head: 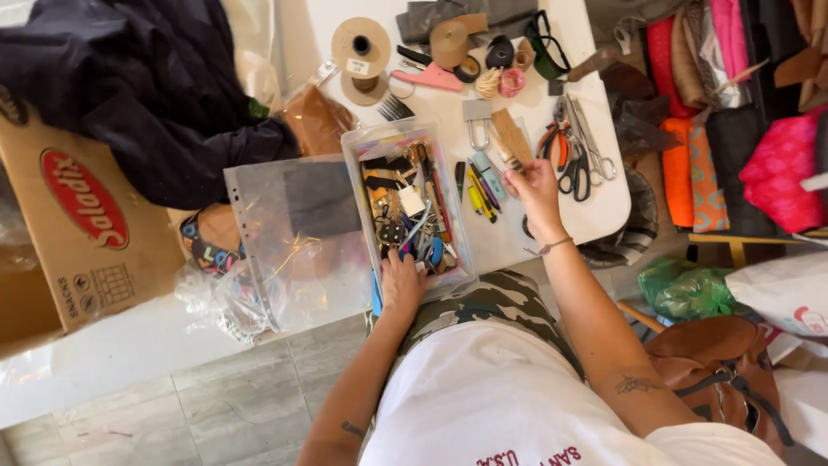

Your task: Organizing various leather-working supplies and tools into a plastic storage container on a workbench.

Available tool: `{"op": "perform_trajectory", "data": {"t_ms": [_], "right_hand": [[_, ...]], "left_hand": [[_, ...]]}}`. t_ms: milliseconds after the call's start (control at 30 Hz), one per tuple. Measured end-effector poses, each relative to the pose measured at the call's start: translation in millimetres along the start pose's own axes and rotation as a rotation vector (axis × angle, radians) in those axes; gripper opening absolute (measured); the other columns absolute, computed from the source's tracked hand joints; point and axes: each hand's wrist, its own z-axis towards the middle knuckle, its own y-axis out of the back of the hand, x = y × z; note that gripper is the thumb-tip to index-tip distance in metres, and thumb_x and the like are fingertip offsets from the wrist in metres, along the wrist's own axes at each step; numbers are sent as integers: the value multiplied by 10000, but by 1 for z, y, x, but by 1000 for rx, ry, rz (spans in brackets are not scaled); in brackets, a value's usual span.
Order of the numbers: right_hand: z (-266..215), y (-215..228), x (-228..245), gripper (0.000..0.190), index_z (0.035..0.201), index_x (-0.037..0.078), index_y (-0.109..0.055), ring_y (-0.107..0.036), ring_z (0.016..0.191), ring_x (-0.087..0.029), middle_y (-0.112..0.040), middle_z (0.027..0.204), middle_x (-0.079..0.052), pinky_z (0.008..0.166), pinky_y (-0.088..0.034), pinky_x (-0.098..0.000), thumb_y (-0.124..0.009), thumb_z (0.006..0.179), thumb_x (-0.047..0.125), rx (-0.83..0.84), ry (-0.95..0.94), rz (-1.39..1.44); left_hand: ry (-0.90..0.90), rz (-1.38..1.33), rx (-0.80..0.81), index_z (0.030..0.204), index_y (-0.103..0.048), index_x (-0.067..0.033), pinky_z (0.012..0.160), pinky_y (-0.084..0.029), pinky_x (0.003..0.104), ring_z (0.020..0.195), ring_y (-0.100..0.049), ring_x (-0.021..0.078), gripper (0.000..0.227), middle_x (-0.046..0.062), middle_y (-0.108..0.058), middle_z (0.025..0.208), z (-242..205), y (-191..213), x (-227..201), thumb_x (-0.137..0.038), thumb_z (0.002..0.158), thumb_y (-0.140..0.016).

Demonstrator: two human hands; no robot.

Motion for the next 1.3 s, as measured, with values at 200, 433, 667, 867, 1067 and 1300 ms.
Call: {"op": "perform_trajectory", "data": {"t_ms": [200, 433, 667, 867, 1067, 1300], "right_hand": [[2, 51, -116, 508, 1172, 96, -455, -708, 785, -107, -714, 946, -35, 600, -497, -157, -846, 869, 212, -237, -259, 15], [9, 43, -112, 377, 1133, 107, -555, -700, 940, -269, -739, 1096, -151, 805, -563, -353, -825, 871, 102, -389, 50, -372], [40, 31, -141, 443, 1093, 118, -594, -658, 1015, -314, -690, 1048, -112, 933, -516, -391, -888, 763, 135, -232, 352, -713], [28, 23, -142, 443, 1067, 69, -601, -664, 990, -351, -632, 1011, -139, 888, -547, -445, -855, 793, 309, -64, 279, -922], [-2, 1, -69, 351, 1194, 42, -606, -602, 1057, -388, -540, 1142, -139, 919, -505, -468, -750, 881, 108, -78, 516, -796], [-58, -81, 4, 439, 1352, 122, -598, -686, 809, -195, -674, 1062, -104, 693, -569, -301, -729, 974, 305, 581, 339, -233]], "left_hand": [[7, 238, 175, 978, -567, -113, 687, -557, 391, 817, -671, 328, 375, 98, -522, 984, 13, 21, -1, -304, 800, -837], [170, 18, 363, 1426, -399, -128, 787, -615, 494, 895, -751, 421, 579, 185, -700, 985, 24, 99, -24, -174, 917, -671], [297, -286, 203, 1318, -565, -180, 873, -560, 523, 947, -741, 351, 482, 49, -777, 971, 22, 109, 13, -370, 899, -710], [359, -1100, 5, 1323, -539, -61, 742, -612, 326, 852, -726, 189, 316, 100, -757, 1065, 26, 105, 47, -131, 1023, -606], [445, -1343, 23, 1225, -653, -59, 743, -627, 265, 839, -685, 93, 218, 17, -752, 998, 30, 144, -12, -119, 1023, -596], [236, -1238, 120, 1262, -675, -45, 850, -591, 302, 944, -693, 126, 259, 100, -771, 1053, 35, 131, -17, -159, 1038, -610]]}}
